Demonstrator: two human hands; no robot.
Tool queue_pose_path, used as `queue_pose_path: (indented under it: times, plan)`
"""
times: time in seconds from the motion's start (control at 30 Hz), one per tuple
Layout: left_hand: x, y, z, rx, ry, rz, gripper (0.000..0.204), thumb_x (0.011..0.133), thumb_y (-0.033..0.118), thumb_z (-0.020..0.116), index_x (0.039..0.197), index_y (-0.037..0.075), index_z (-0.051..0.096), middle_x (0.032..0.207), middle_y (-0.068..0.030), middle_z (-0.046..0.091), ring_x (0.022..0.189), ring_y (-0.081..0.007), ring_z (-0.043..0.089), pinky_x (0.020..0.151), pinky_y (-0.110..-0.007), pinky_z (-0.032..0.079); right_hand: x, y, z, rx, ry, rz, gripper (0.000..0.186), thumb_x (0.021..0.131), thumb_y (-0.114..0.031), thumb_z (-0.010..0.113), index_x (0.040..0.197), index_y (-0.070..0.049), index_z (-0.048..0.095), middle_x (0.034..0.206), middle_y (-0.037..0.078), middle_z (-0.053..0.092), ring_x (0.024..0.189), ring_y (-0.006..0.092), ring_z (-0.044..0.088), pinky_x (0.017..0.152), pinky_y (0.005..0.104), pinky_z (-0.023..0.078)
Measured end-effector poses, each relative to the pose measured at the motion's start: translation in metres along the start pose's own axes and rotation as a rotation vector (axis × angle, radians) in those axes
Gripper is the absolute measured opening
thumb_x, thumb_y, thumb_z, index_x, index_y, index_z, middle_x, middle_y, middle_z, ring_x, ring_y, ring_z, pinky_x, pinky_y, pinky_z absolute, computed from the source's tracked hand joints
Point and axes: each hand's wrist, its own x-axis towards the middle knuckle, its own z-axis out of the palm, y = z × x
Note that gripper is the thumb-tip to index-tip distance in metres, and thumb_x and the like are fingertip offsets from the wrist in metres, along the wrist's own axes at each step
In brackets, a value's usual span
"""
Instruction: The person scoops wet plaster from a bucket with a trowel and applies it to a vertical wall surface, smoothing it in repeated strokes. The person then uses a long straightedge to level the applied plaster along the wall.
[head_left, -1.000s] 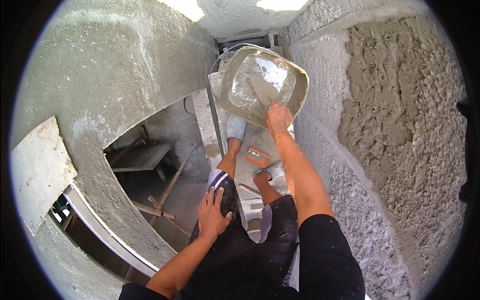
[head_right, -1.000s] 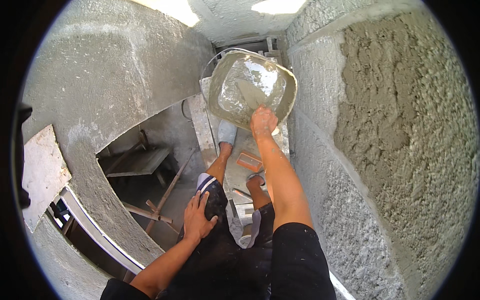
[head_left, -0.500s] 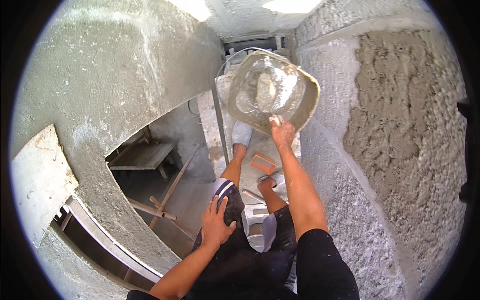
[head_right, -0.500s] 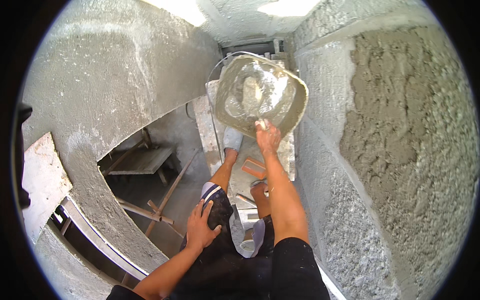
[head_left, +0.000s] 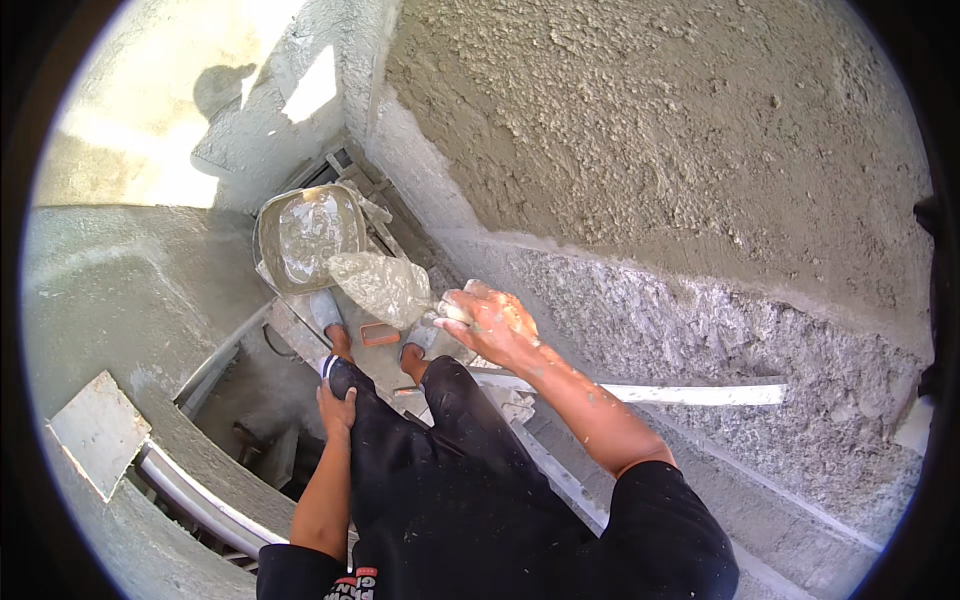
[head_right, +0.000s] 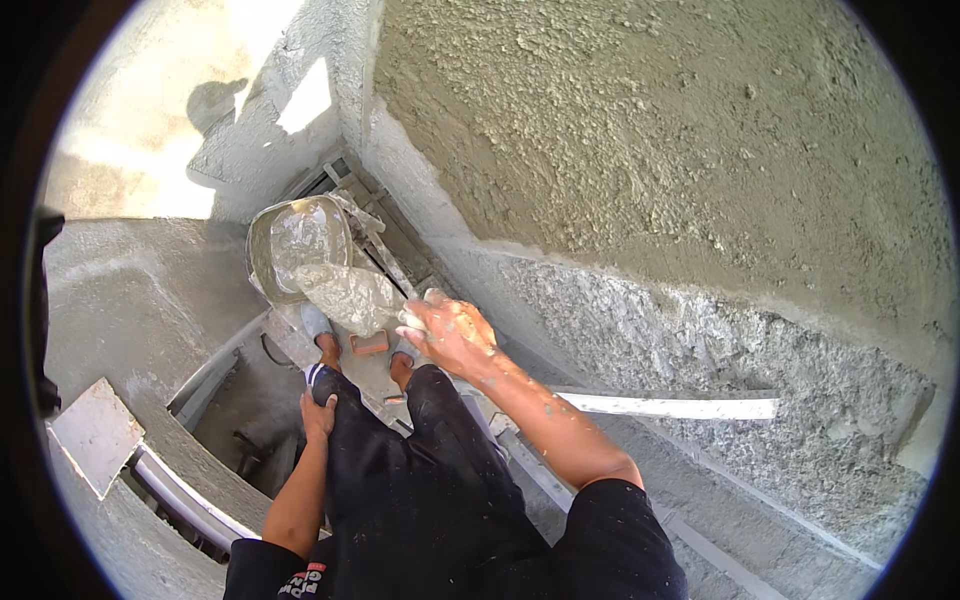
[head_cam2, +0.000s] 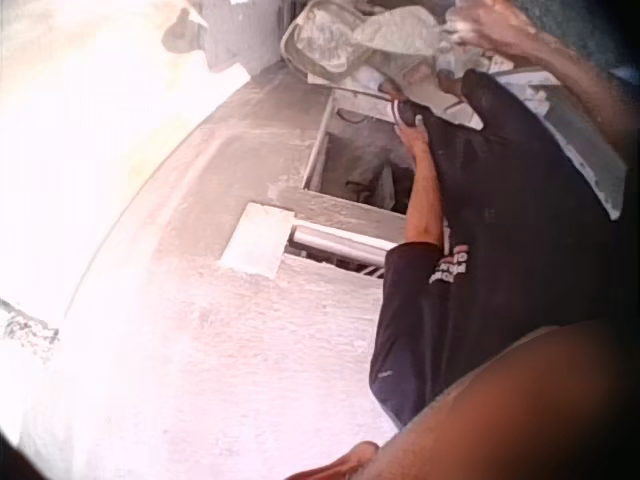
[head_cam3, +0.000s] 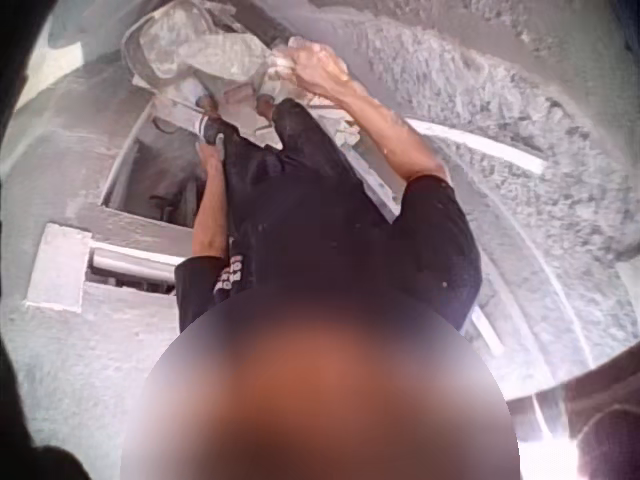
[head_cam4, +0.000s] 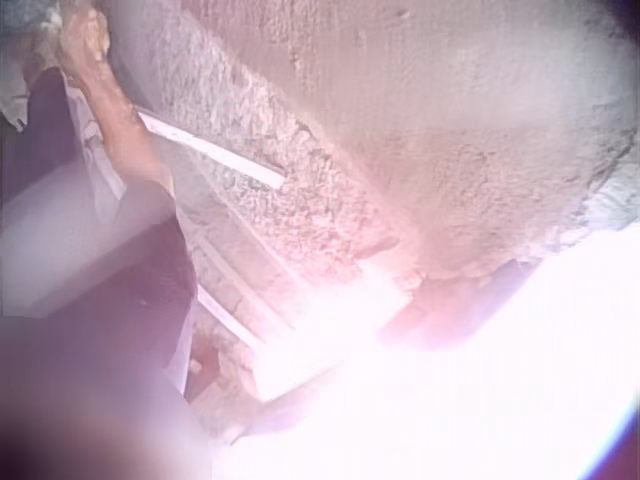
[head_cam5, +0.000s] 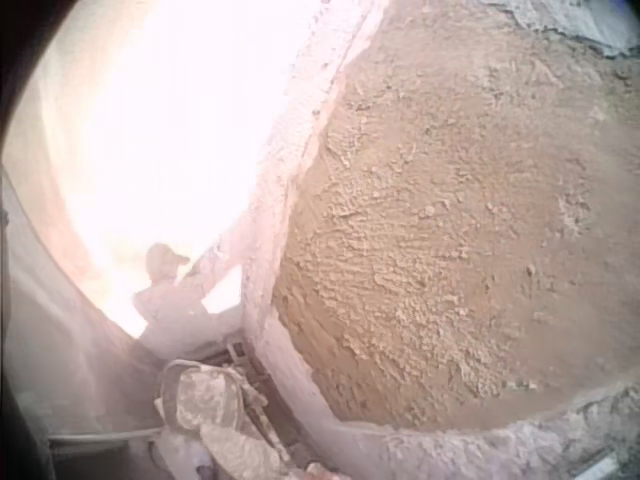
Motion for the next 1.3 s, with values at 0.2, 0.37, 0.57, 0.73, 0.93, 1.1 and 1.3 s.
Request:
queue_pose_path:
  times: [0.2, 0.37, 0.57, 0.73, 0.93, 1.1, 1.3]
  plan:
    - [-0.049, -0.02, -0.01, -0.095, 0.011, -0.025, 0.074, 0.088, 0.032, 0.077, 0.146, -0.003, 0.049, 0.149, -0.0284, 0.047, 0.143, -0.0401, 0.043, 0.12, -0.043, 0.033, -0.054, 0.066, -0.096, 0.817, -0.494, 0.363, 0.03, 0.094, -0.027, 0.078, 0.11, -0.002, 0.072, 0.079, 0.001, 0.067, 0.06, 0.0078, 0.059, 0.053, 0.0245, 0.048]
    - [-0.066, -0.043, -0.027, -0.099, 0.068, -0.041, 0.069, 0.087, 0.032, 0.077, 0.141, -0.005, 0.054, 0.146, -0.0287, 0.051, 0.139, -0.0403, 0.048, 0.117, -0.042, 0.037, -0.099, 0.079, -0.222, 0.386, 0.582, 0.503, 0.032, 0.095, -0.028, 0.074, 0.113, -0.002, 0.073, 0.073, 0.001, 0.064, 0.056, 0.0082, 0.052, 0.051, 0.0274, 0.042]
    - [-0.065, -0.049, -0.028, -0.116, 0.096, -0.083, 0.069, 0.087, 0.032, 0.078, 0.142, -0.002, 0.053, 0.141, -0.0269, 0.057, 0.135, -0.0384, 0.053, 0.115, -0.042, 0.039, -0.124, 0.068, -0.211, 0.304, 0.549, 0.309, 0.037, 0.091, -0.026, 0.079, 0.115, 0.002, 0.073, 0.082, 0.008, 0.071, 0.063, 0.0128, 0.061, 0.06, 0.03, 0.05]
    - [-0.047, -0.025, -0.008, -0.321, -0.093, -0.058, 0.074, 0.084, 0.033, 0.081, 0.147, 0.007, 0.051, 0.146, -0.0241, 0.055, 0.139, -0.0373, 0.049, 0.117, -0.041, 0.038, 0.014, 0.075, -0.034, -0.075, 0.174, 0.24, 0.04, 0.089, -0.039, 0.075, 0.113, -0.007, 0.074, 0.102, 0.02, 0.075, 0.094, 0.0371, 0.074, 0.087, 0.0447, 0.057]
    - [-0.023, -0.017, 0.022, 0.159, -0.212, 0.001, 0.095, 0.08, 0.036, 0.082, 0.159, 0.015, 0.033, 0.167, -0.0159, 0.027, 0.151, -0.0394, 0.029, 0.122, -0.05, 0.031, 0.148, 0.057, 0.248, -0.111, -0.262, 0.204, 0.048, 0.092, -0.041, 0.069, 0.126, -0.006, 0.065, 0.12, 0.024, 0.069, 0.114, 0.0416, 0.066, 0.097, 0.0506, 0.052]
    - [0.012, -0.025, 0.014, 0.196, -0.133, -0.048, 0.092, 0.08, 0.032, 0.08, 0.158, 0.015, 0.034, 0.161, -0.0158, 0.036, 0.145, -0.0386, 0.037, 0.119, -0.048, 0.033, 0.293, 0.054, 0.414, -0.331, -0.254, 0.147, 0.038, 0.096, -0.038, 0.064, 0.116, -0.005, 0.065, 0.106, 0.019, 0.073, 0.102, 0.0374, 0.072, 0.087, 0.0483, 0.057]
    - [0.053, -0.042, -0.011, 0.099, -0.121, -0.049, 0.088, 0.079, 0.029, 0.079, 0.156, 0.014, 0.038, 0.16, -0.0167, 0.037, 0.144, -0.0389, 0.039, 0.118, -0.049, 0.033, 0.448, 0.068, 0.567, -0.229, 0.086, 0.311, 0.028, 0.094, -0.03, 0.063, 0.105, -0.004, 0.065, 0.103, 0.014, 0.069, 0.097, 0.0328, 0.068, 0.082, 0.0425, 0.056]
